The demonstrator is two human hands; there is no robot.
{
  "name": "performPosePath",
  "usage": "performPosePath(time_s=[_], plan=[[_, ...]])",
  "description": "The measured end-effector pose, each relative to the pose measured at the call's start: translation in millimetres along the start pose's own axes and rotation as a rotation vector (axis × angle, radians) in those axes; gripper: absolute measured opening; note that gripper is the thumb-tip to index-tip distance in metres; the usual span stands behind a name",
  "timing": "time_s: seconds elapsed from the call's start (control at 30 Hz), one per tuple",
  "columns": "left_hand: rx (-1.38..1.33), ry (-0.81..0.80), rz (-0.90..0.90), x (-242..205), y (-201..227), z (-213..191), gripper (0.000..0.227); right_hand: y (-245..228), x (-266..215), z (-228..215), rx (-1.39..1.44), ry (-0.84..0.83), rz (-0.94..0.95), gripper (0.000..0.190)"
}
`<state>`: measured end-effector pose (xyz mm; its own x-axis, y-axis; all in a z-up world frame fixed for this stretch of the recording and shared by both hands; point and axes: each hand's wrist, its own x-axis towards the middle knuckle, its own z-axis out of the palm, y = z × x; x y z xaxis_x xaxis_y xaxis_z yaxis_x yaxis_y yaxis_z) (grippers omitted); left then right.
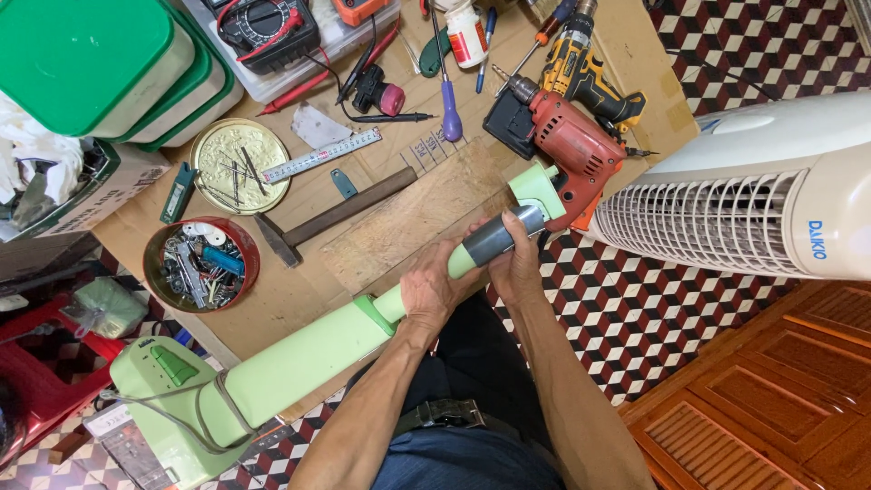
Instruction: Measuring, marking with a pen, and drilling holes in a green plastic pipe on a workbench for an appliance repair.
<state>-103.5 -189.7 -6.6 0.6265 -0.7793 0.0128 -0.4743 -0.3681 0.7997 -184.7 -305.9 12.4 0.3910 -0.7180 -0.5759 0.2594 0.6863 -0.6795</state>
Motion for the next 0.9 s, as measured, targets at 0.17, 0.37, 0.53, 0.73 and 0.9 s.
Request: performPosePath(time_s=[0.17,0.37,0.53,0.73,0.9], plan=[[-0.017,-0.003,-0.039,1,6,-10,0.049,2,1,-1,0.000,-0.029,-0.015,0.047],[0.000,0.017,-0.130,8,4,-9,0.050,15,8,-13,0.003,-0.114,0.006,0.049],[-0.026,0.027,-0.163,12,-10,-9,0.049,25,-13,13,-0.322,-0.072,0.177,0.045],[-0.043,0.019,-0.114,14,-8,-23,0.061,45,3,0,-0.277,-0.195,0.125,0.042],[-0.142,-0.458,-0.260,29,-10,-68,0.087,46,0,3,-0.322,-0.227,0.110,0.033]])
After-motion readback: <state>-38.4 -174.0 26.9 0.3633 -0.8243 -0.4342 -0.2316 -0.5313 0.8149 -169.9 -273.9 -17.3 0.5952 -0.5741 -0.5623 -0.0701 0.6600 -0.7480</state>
